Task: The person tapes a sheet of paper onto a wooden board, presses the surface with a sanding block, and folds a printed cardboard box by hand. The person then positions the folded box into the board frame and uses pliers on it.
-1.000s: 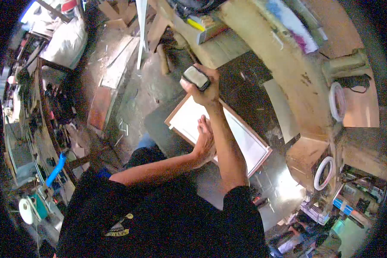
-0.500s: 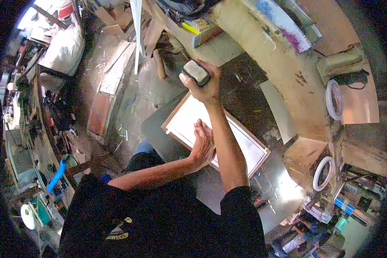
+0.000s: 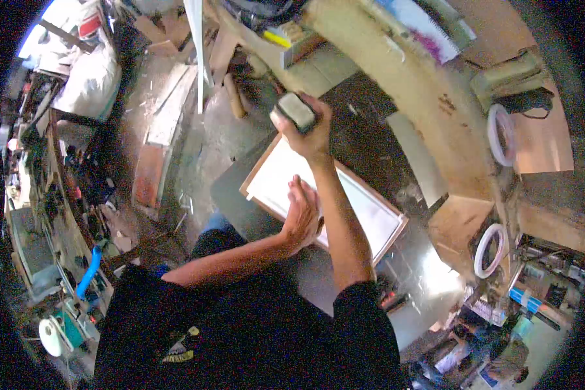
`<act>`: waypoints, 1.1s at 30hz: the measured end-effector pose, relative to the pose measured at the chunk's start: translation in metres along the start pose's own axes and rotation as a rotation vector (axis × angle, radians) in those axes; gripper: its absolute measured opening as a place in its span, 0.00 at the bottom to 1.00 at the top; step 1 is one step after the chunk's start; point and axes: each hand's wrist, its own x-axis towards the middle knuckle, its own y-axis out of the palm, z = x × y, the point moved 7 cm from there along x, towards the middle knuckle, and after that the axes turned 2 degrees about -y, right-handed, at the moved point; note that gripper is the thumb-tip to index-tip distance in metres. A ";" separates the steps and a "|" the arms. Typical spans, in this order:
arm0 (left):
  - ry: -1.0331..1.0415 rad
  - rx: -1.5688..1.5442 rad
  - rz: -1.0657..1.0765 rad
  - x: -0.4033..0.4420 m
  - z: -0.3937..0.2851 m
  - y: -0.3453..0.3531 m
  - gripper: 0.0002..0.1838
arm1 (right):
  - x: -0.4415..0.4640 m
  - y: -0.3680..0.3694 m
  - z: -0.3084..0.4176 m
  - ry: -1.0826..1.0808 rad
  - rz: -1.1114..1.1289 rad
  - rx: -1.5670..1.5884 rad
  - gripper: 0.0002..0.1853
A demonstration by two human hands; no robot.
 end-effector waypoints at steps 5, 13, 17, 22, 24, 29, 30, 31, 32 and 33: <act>-0.012 -0.472 -0.069 -0.020 0.030 -0.020 0.47 | -0.002 -0.039 0.064 0.052 0.152 -0.022 0.28; 0.237 -0.765 -0.123 -0.063 0.075 -0.014 0.34 | -0.054 -0.079 0.151 0.132 -0.146 -0.425 0.30; 0.194 -0.967 -0.017 -0.082 0.108 -0.010 0.20 | -0.129 -0.141 0.165 0.741 -0.243 -1.123 0.26; 0.234 -0.969 -0.111 -0.062 0.109 -0.011 0.20 | -0.282 -0.237 0.192 0.975 -0.487 -1.479 0.29; 0.341 -0.867 -0.179 -0.034 0.099 -0.027 0.26 | -0.315 -0.258 0.196 0.990 -0.493 -1.583 0.28; 0.568 -0.666 -0.309 0.020 0.056 -0.062 0.39 | -0.290 -0.222 0.210 0.455 -0.464 -1.948 0.19; 0.604 -0.613 -0.338 0.025 0.049 -0.067 0.40 | -0.285 -0.218 0.210 0.455 -0.477 -1.943 0.19; 0.591 -0.570 -0.318 0.034 0.045 -0.061 0.40 | -0.284 -0.218 0.202 0.519 -0.475 -1.694 0.17; 0.596 -0.558 -0.314 0.037 0.043 -0.059 0.40 | -0.284 -0.215 0.193 0.573 -0.469 -1.442 0.15; 0.584 -0.534 -0.268 0.042 0.042 -0.057 0.40 | -0.283 -0.207 0.191 0.560 -0.505 -1.352 0.13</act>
